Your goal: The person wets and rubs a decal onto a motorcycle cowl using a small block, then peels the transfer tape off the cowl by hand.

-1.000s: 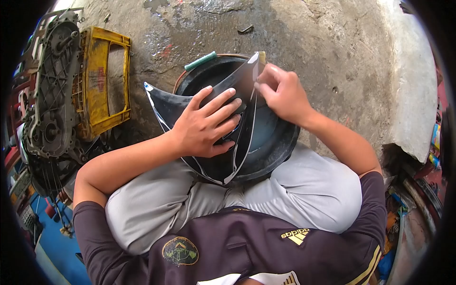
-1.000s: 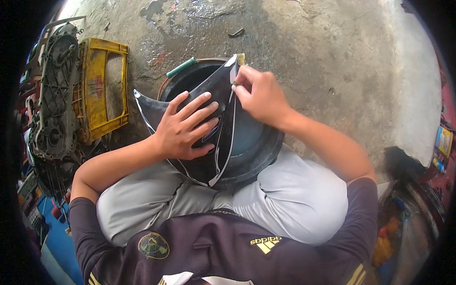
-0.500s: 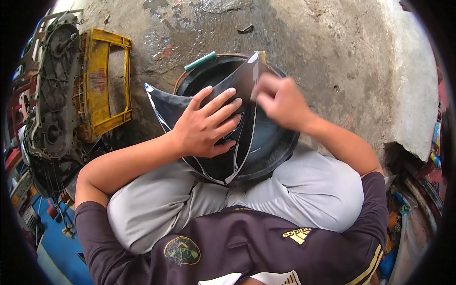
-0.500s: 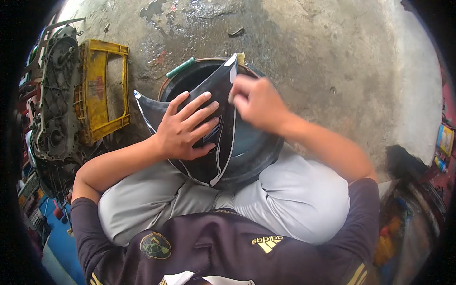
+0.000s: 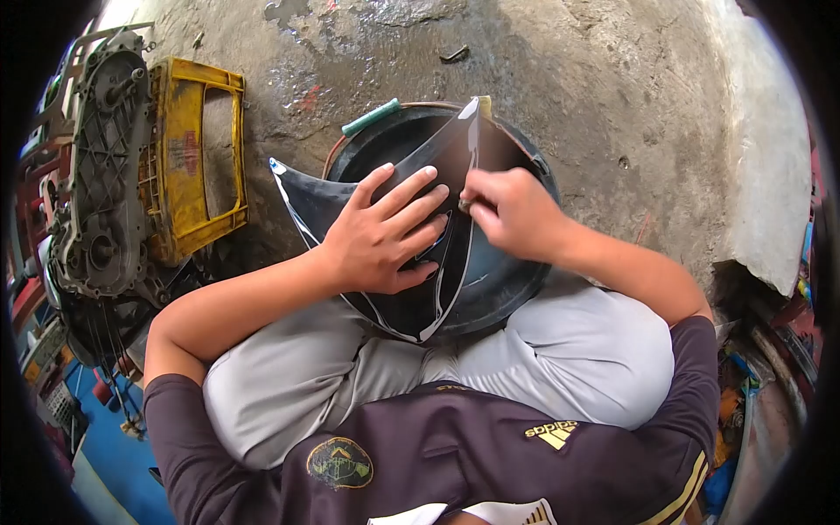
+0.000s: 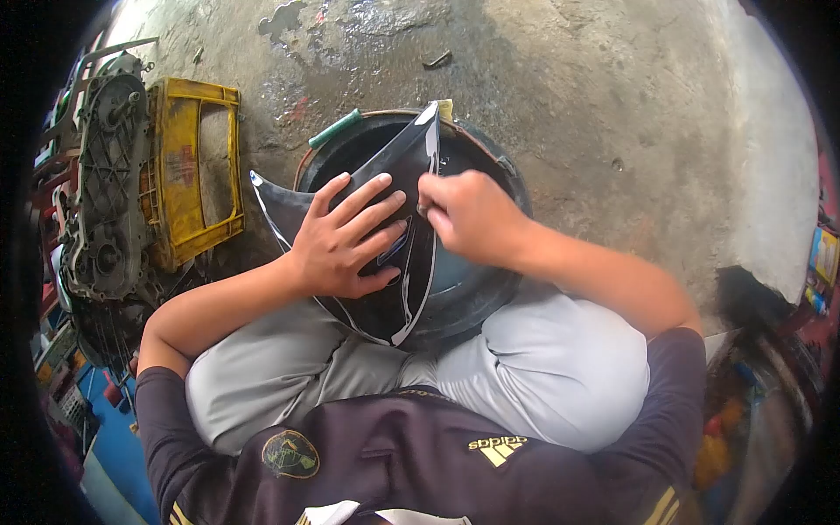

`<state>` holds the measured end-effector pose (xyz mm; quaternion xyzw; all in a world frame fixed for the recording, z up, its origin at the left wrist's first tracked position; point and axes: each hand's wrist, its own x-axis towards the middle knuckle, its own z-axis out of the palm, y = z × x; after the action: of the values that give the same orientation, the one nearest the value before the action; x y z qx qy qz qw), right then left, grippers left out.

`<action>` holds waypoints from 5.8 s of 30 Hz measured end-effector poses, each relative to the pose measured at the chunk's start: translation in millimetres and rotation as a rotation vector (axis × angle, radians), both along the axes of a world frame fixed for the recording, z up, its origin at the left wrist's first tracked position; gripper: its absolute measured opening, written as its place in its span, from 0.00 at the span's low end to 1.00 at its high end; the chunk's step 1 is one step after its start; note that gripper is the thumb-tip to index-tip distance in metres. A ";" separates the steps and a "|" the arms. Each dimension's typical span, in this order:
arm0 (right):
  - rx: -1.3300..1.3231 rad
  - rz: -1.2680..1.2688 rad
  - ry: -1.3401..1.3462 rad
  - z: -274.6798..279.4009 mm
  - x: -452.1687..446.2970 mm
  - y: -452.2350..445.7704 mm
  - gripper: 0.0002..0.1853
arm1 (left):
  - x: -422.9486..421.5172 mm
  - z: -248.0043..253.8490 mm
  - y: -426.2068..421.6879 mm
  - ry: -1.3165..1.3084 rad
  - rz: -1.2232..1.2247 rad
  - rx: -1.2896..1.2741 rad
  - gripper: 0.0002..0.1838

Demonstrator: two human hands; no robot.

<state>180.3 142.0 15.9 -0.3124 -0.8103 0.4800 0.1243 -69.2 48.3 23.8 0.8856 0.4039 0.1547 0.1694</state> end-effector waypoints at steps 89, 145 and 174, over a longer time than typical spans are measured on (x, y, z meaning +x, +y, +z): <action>0.400 -0.119 -0.133 130.2 46.2 29.4 0.07 | 12.9 46.9 3.3 0.372 -0.168 0.107 0.34; -0.240 -0.481 -0.273 37.1 -15.0 -123.9 0.09 | -0.5 14.6 37.7 0.306 -0.132 0.059 0.46; -0.039 -0.564 -0.303 33.8 -23.8 -135.8 0.07 | -0.3 12.3 39.8 0.339 -0.145 0.092 0.46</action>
<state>156.5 6.2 49.7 -0.5950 -0.6916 0.3902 0.1242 -69.5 88.1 36.1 0.9325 0.3544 0.0090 0.0687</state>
